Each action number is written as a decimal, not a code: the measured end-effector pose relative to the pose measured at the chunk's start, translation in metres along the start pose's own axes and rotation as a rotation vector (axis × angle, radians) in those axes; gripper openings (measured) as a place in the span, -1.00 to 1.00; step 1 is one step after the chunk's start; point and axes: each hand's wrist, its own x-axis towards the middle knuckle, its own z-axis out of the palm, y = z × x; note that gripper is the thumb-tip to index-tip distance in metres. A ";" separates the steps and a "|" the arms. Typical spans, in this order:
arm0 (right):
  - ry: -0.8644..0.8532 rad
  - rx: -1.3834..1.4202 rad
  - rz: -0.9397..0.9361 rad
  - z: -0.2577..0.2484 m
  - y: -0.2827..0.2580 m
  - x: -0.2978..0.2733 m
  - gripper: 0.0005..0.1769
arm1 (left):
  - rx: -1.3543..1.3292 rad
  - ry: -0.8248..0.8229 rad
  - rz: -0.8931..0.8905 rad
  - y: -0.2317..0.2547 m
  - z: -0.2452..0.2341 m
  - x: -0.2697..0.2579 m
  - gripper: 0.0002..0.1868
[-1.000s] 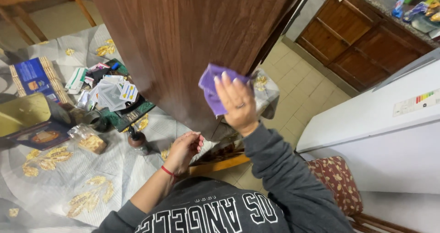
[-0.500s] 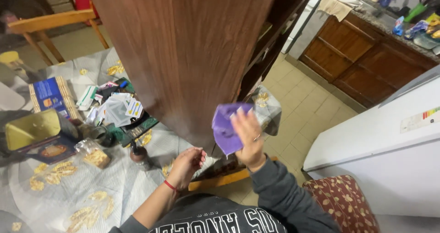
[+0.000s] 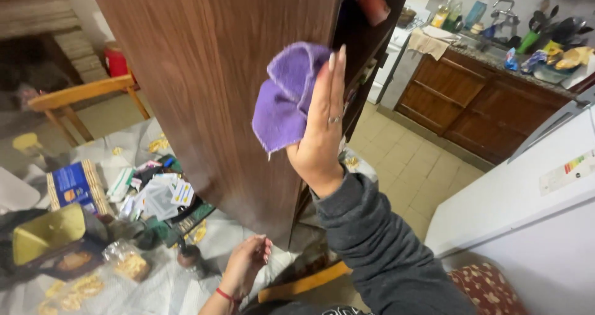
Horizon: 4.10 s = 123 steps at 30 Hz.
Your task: Cleaning a wooden furniture shelf using a spray bottle and a cloth.
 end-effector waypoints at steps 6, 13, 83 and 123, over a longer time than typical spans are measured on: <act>0.053 -0.102 -0.033 -0.007 0.008 0.056 -0.21 | 0.009 -0.021 -0.010 0.006 -0.003 0.003 -0.82; 0.137 -0.111 -0.055 -0.003 -0.003 0.067 -0.09 | -0.007 0.000 -0.066 0.012 -0.011 0.009 -0.82; -1.071 -0.420 -0.167 0.004 -0.008 -0.256 -0.41 | -0.076 -0.041 -0.137 0.033 -0.073 -0.023 -0.83; -1.873 -0.381 -0.565 0.132 0.049 -0.472 -0.52 | -0.122 -0.075 -0.150 0.031 -0.117 -0.010 -0.83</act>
